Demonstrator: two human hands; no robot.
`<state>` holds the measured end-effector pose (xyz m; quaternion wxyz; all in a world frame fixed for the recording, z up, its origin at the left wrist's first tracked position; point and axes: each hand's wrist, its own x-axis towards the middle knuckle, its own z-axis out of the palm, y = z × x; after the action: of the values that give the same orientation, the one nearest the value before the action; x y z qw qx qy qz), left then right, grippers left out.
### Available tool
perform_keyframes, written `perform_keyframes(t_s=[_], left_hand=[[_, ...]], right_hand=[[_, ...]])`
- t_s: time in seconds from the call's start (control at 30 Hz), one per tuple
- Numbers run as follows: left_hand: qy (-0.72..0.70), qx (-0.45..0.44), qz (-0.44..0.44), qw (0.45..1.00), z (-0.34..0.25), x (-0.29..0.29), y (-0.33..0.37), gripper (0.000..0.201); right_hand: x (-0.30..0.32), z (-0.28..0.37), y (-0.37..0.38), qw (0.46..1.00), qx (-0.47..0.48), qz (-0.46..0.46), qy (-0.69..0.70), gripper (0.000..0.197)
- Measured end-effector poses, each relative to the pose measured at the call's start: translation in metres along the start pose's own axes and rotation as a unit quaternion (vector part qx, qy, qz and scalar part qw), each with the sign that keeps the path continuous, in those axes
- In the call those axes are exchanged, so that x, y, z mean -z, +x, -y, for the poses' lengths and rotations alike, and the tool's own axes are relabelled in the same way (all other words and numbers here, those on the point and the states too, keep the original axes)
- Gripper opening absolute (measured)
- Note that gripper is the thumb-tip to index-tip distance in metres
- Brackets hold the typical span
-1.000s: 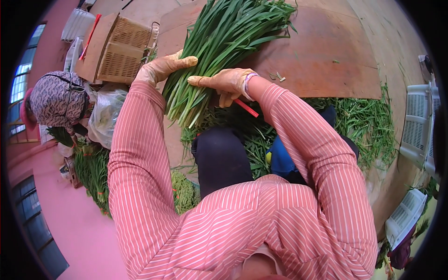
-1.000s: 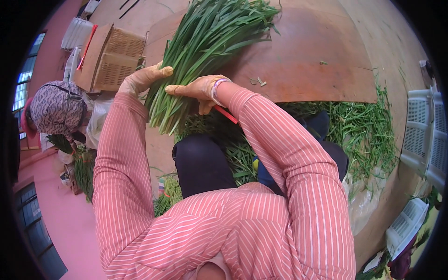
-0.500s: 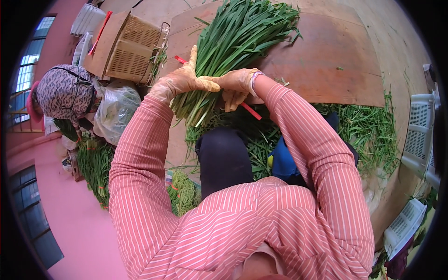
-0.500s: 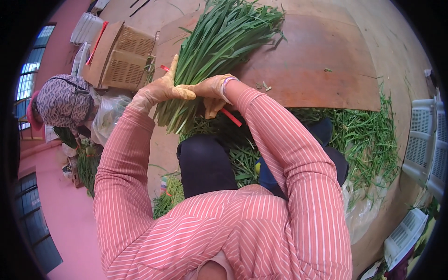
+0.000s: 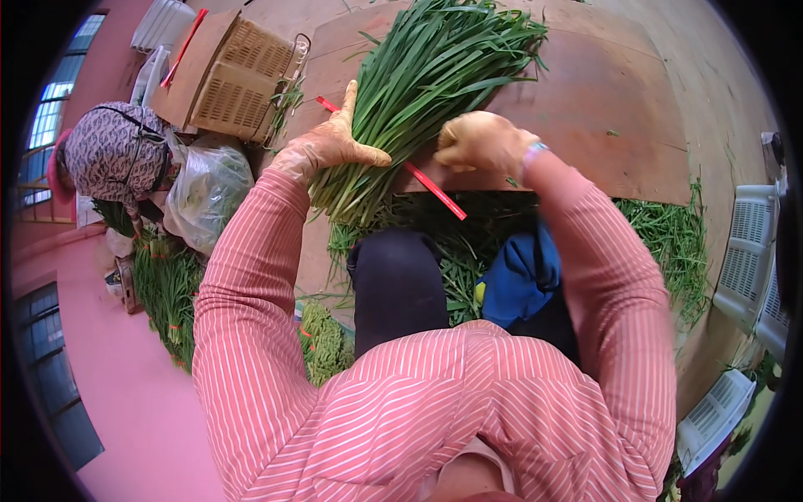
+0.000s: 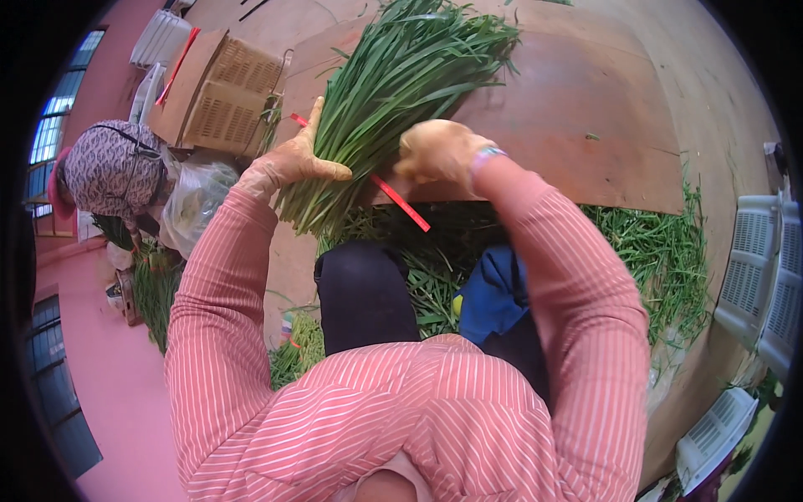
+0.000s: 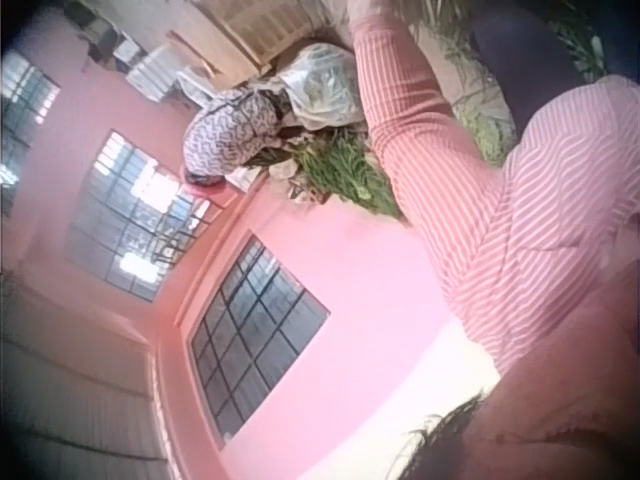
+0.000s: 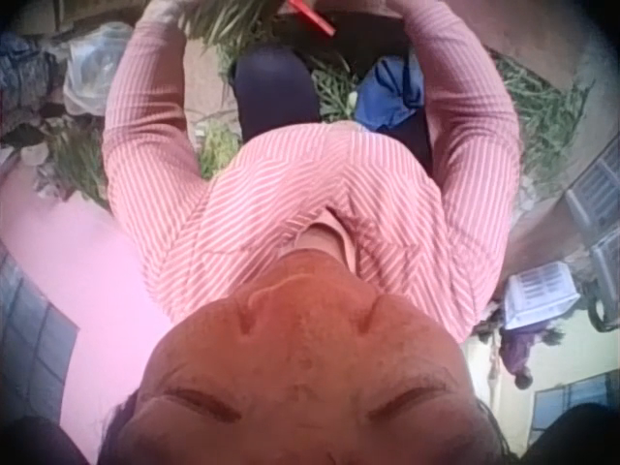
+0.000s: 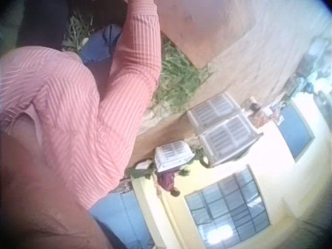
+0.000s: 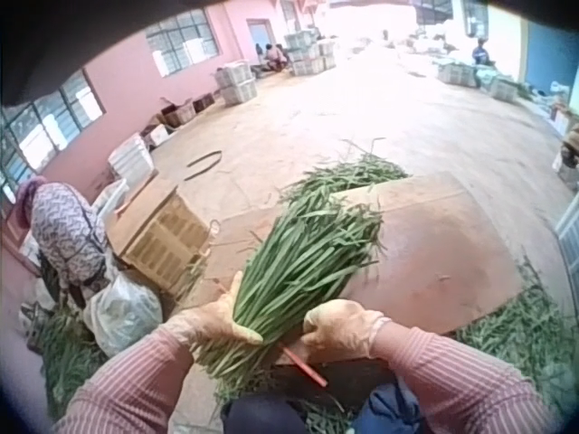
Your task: The person gathers a bunch of chives by hand, wraps a red tie around them, and trims the ends with a knife on a wooden board. They then place the bundled chives onto a pile on the floor.
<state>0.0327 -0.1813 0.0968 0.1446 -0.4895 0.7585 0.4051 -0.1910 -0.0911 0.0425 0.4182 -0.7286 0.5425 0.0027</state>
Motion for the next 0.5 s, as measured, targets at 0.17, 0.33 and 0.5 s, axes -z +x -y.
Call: perform_keyframes(t_s=[0.17,0.33,0.5], left_hand=[[0.001,-0.015,-0.013,1.0,0.0,-0.003,0.006,0.139],[0.025,-0.016,-0.008,1.0,0.0,-0.003,0.005,0.138],[0.032,-0.013,-0.012,0.999,-0.001,-0.004,0.001,0.132]], right_hand=[[-0.041,-0.009,-0.041,0.936,0.186,-0.234,-0.184,0.065],[-0.061,0.001,0.0,0.891,0.255,-0.314,-0.206,0.03],[-0.055,0.0,0.014,0.911,0.26,-0.307,-0.089,0.01]])
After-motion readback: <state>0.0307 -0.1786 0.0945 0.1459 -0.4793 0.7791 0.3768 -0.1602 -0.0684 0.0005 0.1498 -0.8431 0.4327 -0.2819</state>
